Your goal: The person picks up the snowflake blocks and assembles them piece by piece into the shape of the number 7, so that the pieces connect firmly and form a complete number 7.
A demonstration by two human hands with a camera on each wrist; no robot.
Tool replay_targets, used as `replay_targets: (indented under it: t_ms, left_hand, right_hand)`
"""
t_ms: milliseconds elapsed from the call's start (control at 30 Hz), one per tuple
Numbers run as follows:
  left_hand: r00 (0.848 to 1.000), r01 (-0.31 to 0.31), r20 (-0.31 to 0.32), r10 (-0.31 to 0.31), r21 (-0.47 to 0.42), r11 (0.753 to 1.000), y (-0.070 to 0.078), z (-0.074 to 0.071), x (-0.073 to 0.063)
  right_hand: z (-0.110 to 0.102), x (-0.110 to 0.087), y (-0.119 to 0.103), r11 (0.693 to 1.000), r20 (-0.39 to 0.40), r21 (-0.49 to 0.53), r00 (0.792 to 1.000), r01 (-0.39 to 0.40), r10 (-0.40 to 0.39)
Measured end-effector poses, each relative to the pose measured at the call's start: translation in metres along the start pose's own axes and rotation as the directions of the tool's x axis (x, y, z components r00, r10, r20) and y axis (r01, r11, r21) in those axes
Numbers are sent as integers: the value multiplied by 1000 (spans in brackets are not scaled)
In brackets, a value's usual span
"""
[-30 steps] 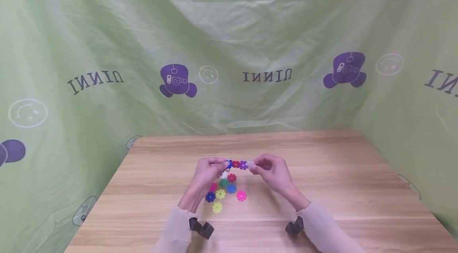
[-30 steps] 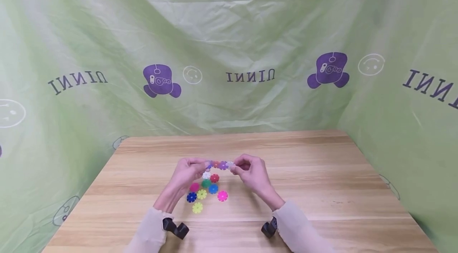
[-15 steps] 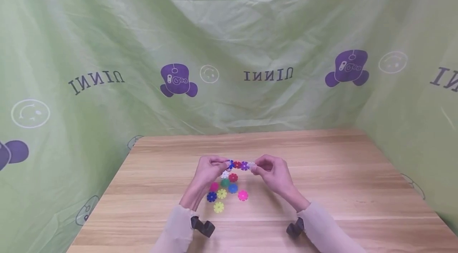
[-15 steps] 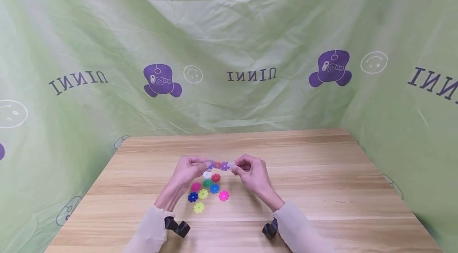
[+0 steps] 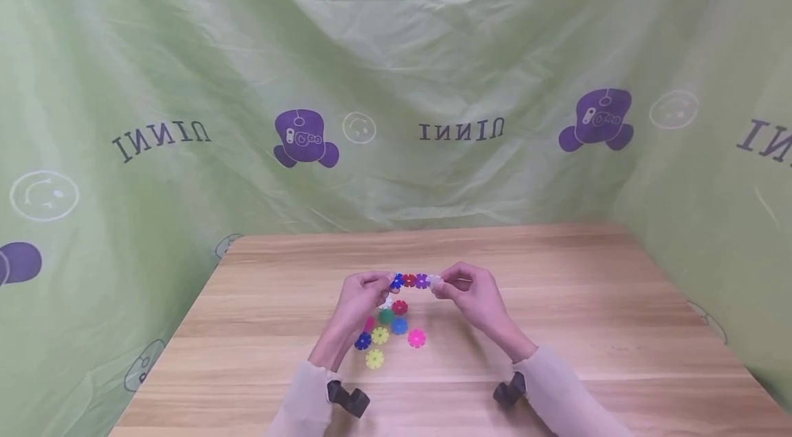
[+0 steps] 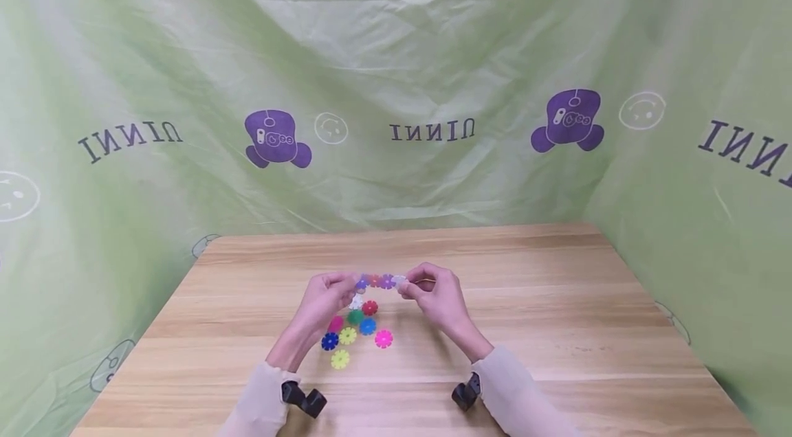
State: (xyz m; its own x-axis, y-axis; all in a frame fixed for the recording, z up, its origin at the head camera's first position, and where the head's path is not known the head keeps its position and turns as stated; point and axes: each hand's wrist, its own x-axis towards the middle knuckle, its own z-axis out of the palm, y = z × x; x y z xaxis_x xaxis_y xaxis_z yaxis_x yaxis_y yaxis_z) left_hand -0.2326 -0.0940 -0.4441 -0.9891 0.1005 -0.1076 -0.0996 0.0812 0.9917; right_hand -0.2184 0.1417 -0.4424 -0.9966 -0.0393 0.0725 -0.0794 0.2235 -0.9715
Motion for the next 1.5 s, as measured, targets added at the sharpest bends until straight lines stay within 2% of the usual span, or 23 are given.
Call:
replay_targets:
  t_ms: [100,200,367,567,700,900,1033,1200,1500]
  left_hand:
    - [1000,7,8,-8,14,1000,2,-1,-2]
    - [1000,21,1,-21,64,998,2,-3,-5]
    - [1000,7,-5,-6,151,988,-4,-11,-12]
    - [999,-10,37,0,268,963,-11,-24,-18]
    - [996,-61,85,31,370,927,-17,-32,-21]
    - [978,-183,184,98,538,823,-21,-46,-29]
    - [974,-200,207,91,601,774,-22,-55,-37]
    - [973,-205,218,81,642,738,-30,-61,-41]
    - [977,-200,191,94,676,709,-36,-62,-42]
  right_hand:
    - [-1,0,3,998,5,58,1000,-18,17]
    - [-2,-1,4,996,11,89,1000,-21,20]
    - [-4,-1,4,997,8,74,1000,-30,29]
    - [-7,-1,3,996,0,83,1000,-20,20]
    - [-9,-1,3,995,4,96,1000,-18,17]
    - [-11,0,1,994,3,111,1000,-20,20]
    - [-12,1,0,994,3,112,1000,-15,15]
    - [-14,0,-2,994,6,111,1000,-12,11]
    - [-15,1,-4,995,19,104,1000,4,-6]
